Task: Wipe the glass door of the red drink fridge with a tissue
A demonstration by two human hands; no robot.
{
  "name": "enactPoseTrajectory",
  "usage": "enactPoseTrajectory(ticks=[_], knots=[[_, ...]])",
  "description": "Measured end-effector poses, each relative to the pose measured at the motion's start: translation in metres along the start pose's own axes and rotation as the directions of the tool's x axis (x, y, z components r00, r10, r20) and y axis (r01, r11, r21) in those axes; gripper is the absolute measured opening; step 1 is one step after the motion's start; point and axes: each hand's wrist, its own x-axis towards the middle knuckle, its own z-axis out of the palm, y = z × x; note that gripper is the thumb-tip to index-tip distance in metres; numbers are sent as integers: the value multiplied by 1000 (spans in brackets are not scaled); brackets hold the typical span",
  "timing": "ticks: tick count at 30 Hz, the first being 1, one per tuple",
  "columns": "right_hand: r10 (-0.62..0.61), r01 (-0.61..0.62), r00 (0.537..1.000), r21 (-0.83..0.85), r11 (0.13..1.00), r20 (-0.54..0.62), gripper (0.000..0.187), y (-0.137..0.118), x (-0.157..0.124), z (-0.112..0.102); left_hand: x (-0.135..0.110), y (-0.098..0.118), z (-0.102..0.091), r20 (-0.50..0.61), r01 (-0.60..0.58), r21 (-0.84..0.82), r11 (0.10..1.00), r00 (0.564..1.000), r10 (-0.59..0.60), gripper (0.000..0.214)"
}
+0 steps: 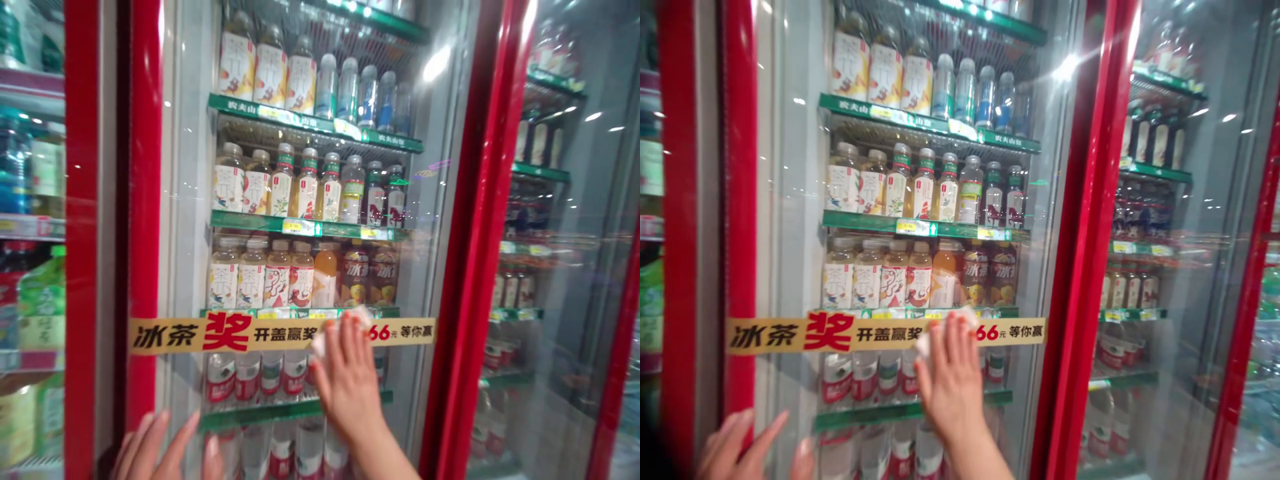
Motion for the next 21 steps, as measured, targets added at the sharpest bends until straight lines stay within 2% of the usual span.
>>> enactPoseTrajectory(ticks=[1, 2, 4, 5, 6, 8, 9, 11, 12, 13, 15, 17, 19, 20, 21], knots=[[153, -153, 988, -11, 988, -35, 80, 29, 6, -6, 21, -1, -3, -1, -6, 3, 1000, 1000, 6, 87], [284, -285, 956, -5, 958, -68, 78, 54, 16, -10, 42, -3, -5, -5, -13, 3, 1000, 1000, 13, 88], [437, -437, 893, 23, 899, -106, 77, 80, 38, -16, 78, -9, -1, -3, -34, 0, 999, 999, 34, 87], [445, -445, 889, 32, 895, -110, 77, 77, 47, -16, 92, -11, 5, 11, -35, 2, 999, 999, 35, 87], [410, -409, 906, 32, 912, -103, 78, 65, 54, -14, 102, -13, 12, 33, -33, 7, 999, 999, 33, 86], [227, -226, 972, 20, 974, -59, 84, 27, 59, -8, 109, -14, 28, 96, -44, 21, 999, 995, 41, 83], [86, -86, 996, 11, 996, -36, 90, 9, 58, -5, 108, -13, 36, 122, -59, 26, 998, 991, 55, 82], [-129, 130, 992, -22, 991, 10, 99, -4, 56, -1, 100, -12, 48, 146, -82, 30, 996, 986, 77, 78], [-156, 157, 988, -47, 987, 17, 99, 3, 57, -3, 96, -11, 51, 147, -79, 31, 996, 986, 73, 77], [-121, 121, 993, -75, 990, 12, 97, 18, 60, -7, 92, -10, 53, 142, -71, 33, 997, 988, 66, 76], [77, -81, 996, -116, 990, -42, 91, 59, 74, -19, 90, -9, 54, 132, -56, 40, 998, 990, 50, 75], [274, -285, 955, -104, 953, -110, 88, 87, 97, -28, 91, -8, 52, 127, -54, 44, 998, 991, 48, 75], [332, -341, 935, -64, 938, -123, 86, 79, 117, -31, 92, -8, 50, 133, -49, 36, 998, 990, 44, 76], [289, -296, 951, -45, 954, -107, 86, 62, 123, -29, 92, -8, 50, 137, -43, 30, 999, 990, 38, 76], [198, -200, 977, -27, 979, -79, 86, 39, 126, -26, 91, -10, 50, 139, -40, 24, 999, 990, 36, 76]])
